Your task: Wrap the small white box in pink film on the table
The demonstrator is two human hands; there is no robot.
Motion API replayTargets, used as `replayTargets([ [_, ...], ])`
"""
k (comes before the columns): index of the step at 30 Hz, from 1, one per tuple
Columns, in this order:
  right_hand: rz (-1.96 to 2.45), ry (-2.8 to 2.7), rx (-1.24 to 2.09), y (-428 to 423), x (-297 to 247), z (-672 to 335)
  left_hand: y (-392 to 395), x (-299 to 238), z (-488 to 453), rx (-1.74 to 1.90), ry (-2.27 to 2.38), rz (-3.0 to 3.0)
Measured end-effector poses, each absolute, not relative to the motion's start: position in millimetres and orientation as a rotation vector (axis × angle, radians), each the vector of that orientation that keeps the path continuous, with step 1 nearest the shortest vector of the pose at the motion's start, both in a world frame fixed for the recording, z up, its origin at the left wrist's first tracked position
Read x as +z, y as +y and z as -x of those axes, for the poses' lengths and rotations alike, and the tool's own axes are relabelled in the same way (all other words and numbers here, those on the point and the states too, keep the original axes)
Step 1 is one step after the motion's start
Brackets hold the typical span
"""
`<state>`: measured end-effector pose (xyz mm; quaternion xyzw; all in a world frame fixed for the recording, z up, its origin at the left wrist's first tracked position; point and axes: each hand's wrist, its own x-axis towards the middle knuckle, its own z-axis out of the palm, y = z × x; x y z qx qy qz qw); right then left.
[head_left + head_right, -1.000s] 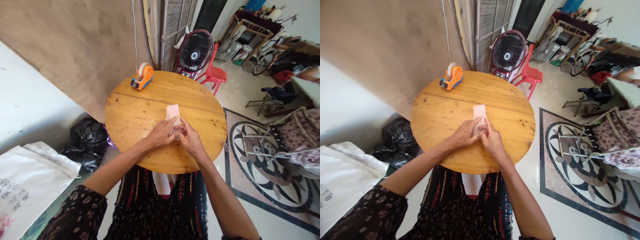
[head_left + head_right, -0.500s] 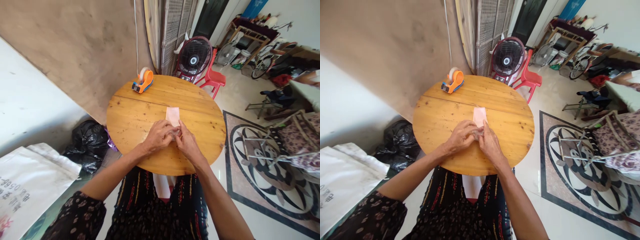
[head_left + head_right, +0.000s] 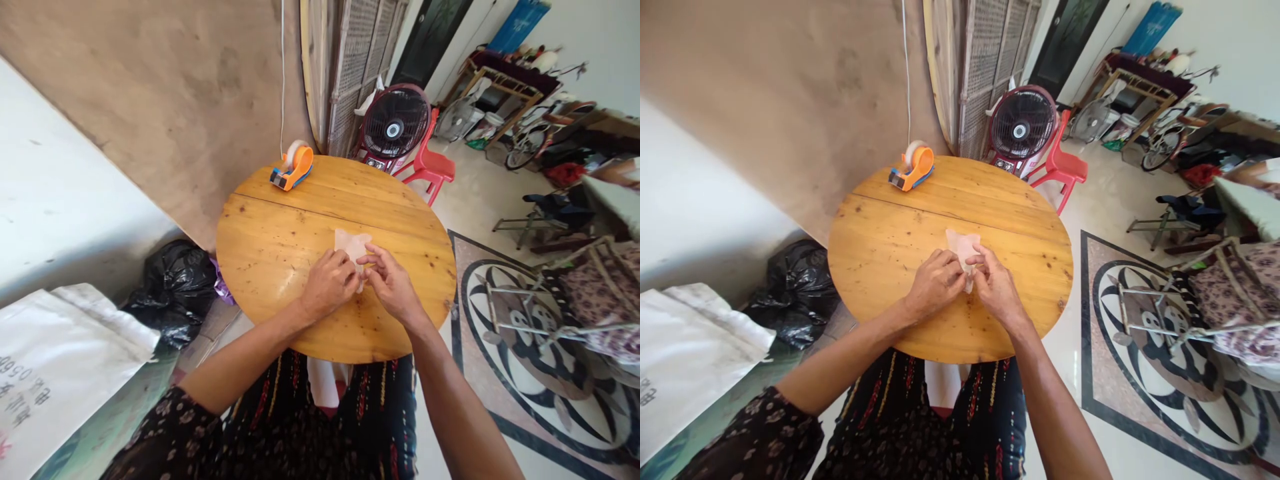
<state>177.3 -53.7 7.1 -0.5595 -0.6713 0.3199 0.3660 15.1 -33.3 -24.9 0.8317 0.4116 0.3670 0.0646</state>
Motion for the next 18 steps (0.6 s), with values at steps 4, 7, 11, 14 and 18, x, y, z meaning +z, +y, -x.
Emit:
replayTargets([
  [4, 1.518, -1.707, 0.688, -45.1, 9.3, -190.8, -31.7, -29.1, -14.1, 1.141, 1.203, -2.532],
  [7, 1.588, -1.769, 0.616, -39.0, 7.7, -196.6, -31.4, -28.6, -13.8, 1.138, 1.211, -2.527],
  [11, 1.595, -1.804, 0.551, -31.1, 1.5, -194.1, -31.1, -30.3, -14.3, 1.157, 1.191, -2.476],
  [14, 1.598, -1.801, 0.547, -25.9, -2.0, -190.5, -31.1, -33.2, -14.3, 1.209, 1.183, -2.403],
  [18, 1.573, -1.795, 0.524, -20.0, -5.4, -191.1, -31.3, -34.4, -14.0, 1.226, 1.181, -2.38],
])
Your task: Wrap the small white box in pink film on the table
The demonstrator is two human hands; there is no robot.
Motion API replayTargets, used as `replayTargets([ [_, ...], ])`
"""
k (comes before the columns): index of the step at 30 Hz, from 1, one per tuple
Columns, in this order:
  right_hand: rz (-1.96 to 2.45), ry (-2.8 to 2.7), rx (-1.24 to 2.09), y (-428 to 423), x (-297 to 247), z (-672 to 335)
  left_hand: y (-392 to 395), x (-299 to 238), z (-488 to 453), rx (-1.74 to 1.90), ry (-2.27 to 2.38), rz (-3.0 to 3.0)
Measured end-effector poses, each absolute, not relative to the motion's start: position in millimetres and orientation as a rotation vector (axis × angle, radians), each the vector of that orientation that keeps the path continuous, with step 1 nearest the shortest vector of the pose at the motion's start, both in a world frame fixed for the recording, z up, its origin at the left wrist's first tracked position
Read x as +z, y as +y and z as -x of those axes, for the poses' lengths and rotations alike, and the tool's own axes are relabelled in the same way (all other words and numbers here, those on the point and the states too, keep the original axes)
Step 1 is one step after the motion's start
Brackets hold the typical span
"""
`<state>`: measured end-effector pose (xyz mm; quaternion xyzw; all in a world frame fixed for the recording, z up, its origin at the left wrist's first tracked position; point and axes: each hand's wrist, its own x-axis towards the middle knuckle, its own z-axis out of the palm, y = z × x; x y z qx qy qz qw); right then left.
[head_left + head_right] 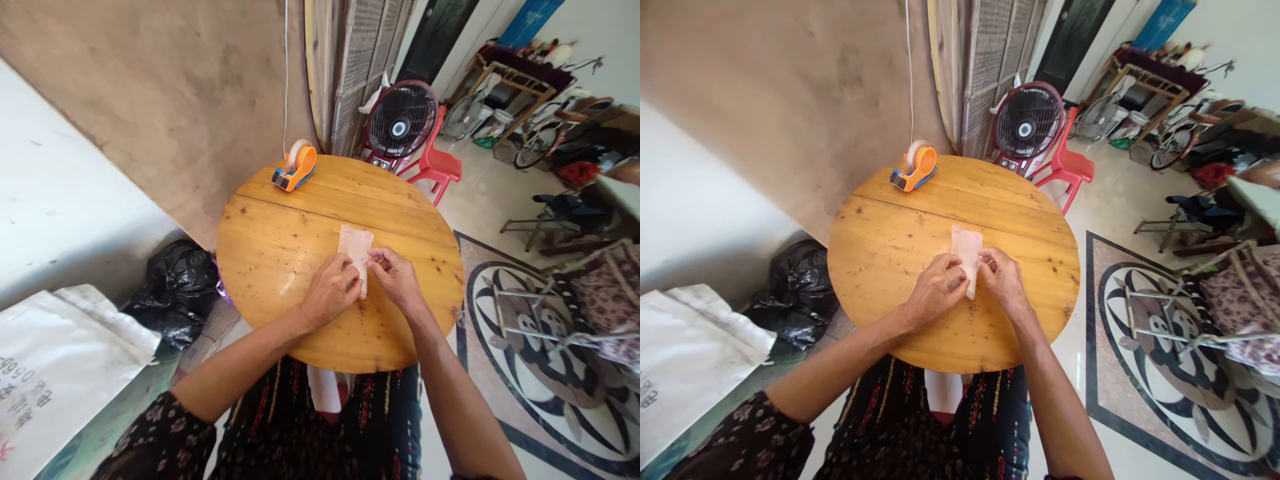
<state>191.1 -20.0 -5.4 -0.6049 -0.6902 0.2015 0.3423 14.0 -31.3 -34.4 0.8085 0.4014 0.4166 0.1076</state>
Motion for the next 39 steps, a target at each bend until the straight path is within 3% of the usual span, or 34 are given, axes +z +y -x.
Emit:
replayTargets([
  [11, 1.451, -1.92, 0.354, -13.8, -13.2, -192.0, -27.1, -29.8, -13.4, 1.19, 1.087, -2.436],
  [31, 1.617, -2.044, 0.411, -6.3, -4.2, -185.1, -27.2, -26.5, -14.0, 1.097, 1.026, -2.462],
  [39, 1.502, -2.019, 0.16, -6.0, 2.0, -187.7, -25.8, -26.8, -14.4, 1.076, 1.027, -2.443],
])
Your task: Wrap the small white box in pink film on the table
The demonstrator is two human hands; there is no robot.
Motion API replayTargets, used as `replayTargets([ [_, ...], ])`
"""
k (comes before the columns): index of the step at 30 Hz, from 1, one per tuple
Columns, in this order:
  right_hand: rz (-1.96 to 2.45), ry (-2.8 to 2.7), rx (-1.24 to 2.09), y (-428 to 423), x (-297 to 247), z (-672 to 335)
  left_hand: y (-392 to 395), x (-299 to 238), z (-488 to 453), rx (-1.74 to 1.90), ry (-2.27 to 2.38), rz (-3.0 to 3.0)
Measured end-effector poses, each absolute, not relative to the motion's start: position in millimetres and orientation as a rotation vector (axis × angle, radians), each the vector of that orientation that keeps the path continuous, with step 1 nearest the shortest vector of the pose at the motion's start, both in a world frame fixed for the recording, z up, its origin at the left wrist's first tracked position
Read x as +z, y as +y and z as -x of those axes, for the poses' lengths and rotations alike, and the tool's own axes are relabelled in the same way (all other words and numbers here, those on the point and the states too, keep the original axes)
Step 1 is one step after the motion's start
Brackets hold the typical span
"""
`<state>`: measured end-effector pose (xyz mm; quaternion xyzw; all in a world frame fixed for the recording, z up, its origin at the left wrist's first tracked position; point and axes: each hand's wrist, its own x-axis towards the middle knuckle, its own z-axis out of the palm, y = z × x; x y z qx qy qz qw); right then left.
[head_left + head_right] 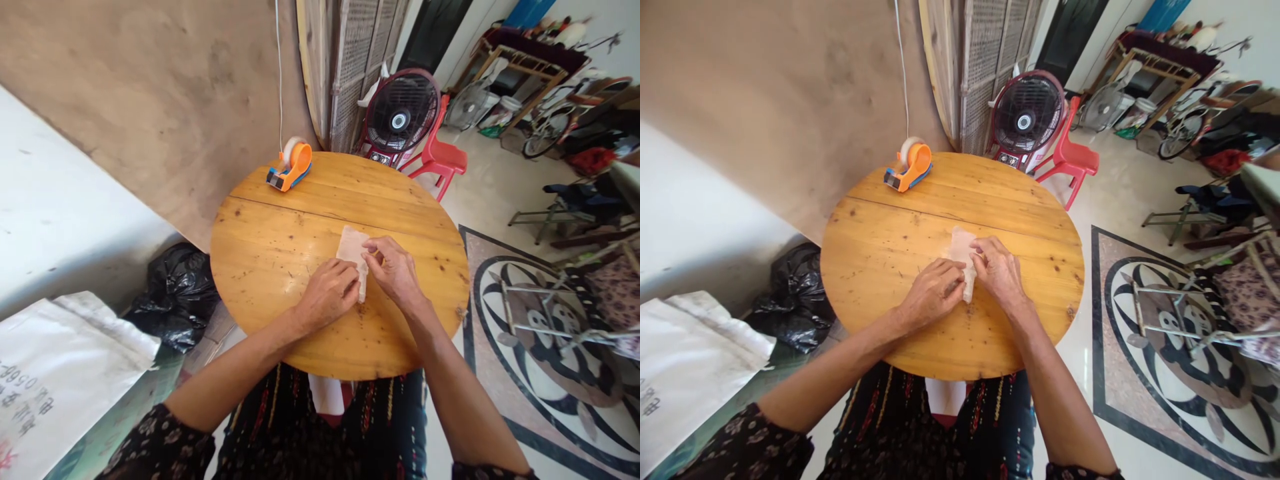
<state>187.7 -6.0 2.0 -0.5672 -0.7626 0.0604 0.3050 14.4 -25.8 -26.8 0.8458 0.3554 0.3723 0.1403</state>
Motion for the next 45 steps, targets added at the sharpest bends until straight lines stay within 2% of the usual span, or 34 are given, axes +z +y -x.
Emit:
replayTargets([
  [8, 1.408, -2.213, -0.077, 11.4, 16.1, -180.7, -24.9, -28.1, -14.2, 1.082, 1.012, -2.467],
  [18, 1.526, -2.007, 0.176, 27.3, 6.8, -180.7, -25.3, -27.4, -13.9, 1.099, 0.998, -2.419],
  [29, 1.791, -1.843, 0.275, 40.5, 3.4, -176.9, -25.4, -27.8, -13.4, 1.089, 1.005, -2.42],
  [38, 1.604, -1.709, 0.386, 49.1, -13.8, -177.7, -25.8, -27.0, -13.3, 1.061, 1.023, -2.426],
  [45, 1.426, -1.525, 0.608, 54.1, -28.8, -182.3, -25.9, -27.0, -13.0, 1.059, 1.059, -2.378],
])
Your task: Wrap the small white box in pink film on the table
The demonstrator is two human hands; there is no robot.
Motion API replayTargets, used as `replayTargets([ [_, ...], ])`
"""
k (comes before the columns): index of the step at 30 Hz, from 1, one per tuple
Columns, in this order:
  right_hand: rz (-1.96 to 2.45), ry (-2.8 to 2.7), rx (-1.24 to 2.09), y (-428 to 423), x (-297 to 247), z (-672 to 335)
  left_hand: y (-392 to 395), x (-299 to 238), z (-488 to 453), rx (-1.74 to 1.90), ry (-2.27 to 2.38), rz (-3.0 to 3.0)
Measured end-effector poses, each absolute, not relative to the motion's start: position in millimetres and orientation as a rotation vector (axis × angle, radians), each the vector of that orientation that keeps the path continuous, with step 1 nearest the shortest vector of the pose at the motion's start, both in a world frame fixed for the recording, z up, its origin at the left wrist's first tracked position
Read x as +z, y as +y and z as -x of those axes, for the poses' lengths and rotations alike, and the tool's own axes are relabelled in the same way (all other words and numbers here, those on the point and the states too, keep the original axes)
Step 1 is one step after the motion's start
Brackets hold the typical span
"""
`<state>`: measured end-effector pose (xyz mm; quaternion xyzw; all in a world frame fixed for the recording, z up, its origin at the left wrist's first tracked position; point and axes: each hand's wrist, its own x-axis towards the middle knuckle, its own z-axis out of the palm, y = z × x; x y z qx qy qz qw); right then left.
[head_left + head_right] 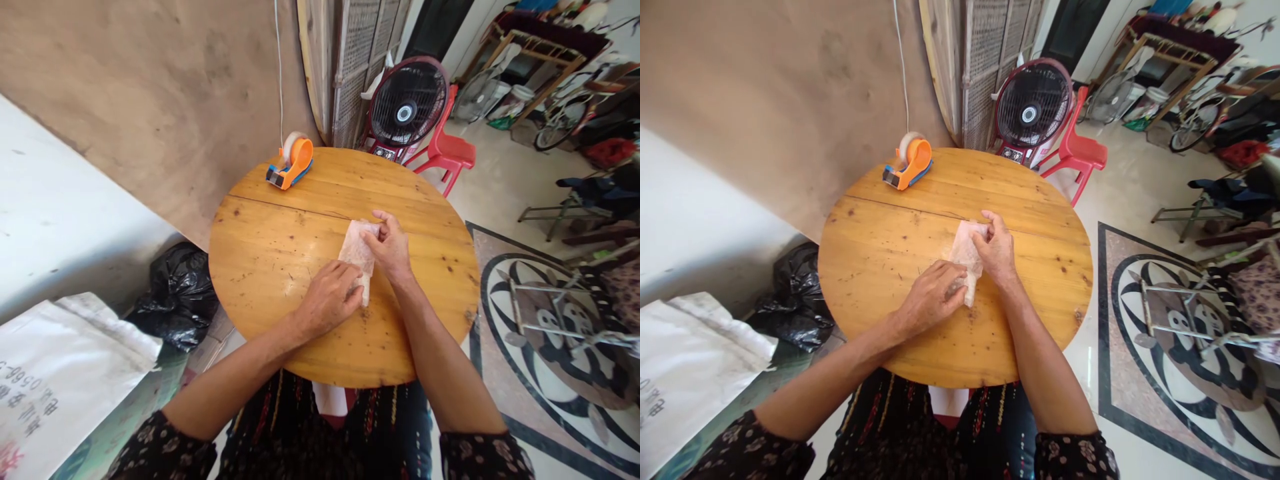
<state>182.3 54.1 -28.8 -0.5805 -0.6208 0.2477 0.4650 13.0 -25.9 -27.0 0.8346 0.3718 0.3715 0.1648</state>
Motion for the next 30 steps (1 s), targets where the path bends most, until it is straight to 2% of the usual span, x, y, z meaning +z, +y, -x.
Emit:
replayTargets([
  [11, 1.294, -1.377, 0.983, 14.9, 12.0, -176.0, -27.1, -28.2, -12.9, 1.063, 1.064, -2.398],
  [16, 1.302, -1.421, 0.919, -8.5, 16.9, -169.6, -28.3, -29.1, -10.1, 1.134, 1.147, -2.444],
  [30, 1.276, -1.518, 0.832, -32.7, 11.6, -164.1, -37.6, -23.5, -2.4, 0.993, 1.175, -2.485],
])
